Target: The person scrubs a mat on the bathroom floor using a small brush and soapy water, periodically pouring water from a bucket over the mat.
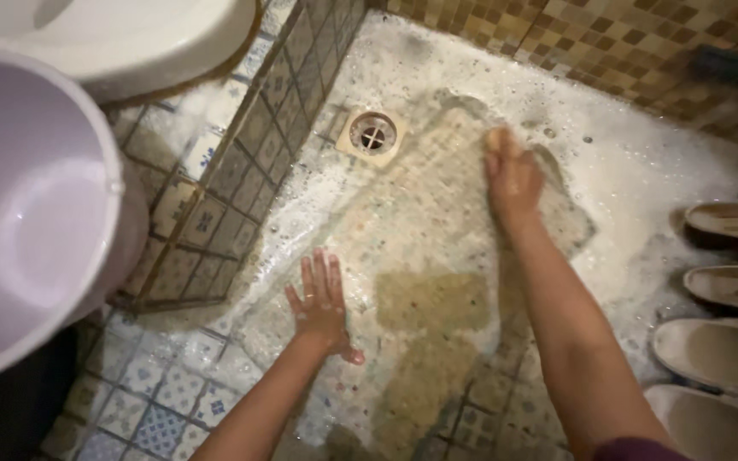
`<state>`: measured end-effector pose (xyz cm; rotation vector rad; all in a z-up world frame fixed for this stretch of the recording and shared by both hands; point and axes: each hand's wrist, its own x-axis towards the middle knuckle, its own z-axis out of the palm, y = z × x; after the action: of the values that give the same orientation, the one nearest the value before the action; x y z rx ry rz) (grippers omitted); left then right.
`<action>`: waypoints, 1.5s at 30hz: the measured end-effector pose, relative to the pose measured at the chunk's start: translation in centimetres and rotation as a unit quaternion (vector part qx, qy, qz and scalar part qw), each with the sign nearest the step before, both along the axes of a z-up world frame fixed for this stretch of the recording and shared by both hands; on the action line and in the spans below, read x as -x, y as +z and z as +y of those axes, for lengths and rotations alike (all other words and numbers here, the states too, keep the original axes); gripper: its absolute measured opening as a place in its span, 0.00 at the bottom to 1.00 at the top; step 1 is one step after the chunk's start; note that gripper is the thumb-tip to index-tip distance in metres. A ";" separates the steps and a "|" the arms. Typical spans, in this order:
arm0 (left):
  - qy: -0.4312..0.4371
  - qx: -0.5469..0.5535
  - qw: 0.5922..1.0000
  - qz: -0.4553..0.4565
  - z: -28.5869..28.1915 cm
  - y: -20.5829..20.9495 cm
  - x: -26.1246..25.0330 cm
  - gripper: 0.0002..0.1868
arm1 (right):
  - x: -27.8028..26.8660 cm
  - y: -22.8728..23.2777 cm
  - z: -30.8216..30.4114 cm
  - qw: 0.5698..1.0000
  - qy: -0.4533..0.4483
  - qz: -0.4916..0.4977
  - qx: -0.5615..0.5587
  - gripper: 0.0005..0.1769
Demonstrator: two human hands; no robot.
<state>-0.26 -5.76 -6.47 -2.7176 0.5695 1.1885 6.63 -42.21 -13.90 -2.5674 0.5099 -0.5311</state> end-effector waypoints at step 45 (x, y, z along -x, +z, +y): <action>-0.106 -0.071 0.991 0.042 -2.4 -1.3 -1.9 0.95 | 4.0 -6.6 19.2 0.944 0.250 0.163 -0.143 0.38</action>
<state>1.61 -8.18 -7.74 -2.4287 0.7334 1.2401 2.67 -22.97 -20.53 -2.3747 0.0196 0.1405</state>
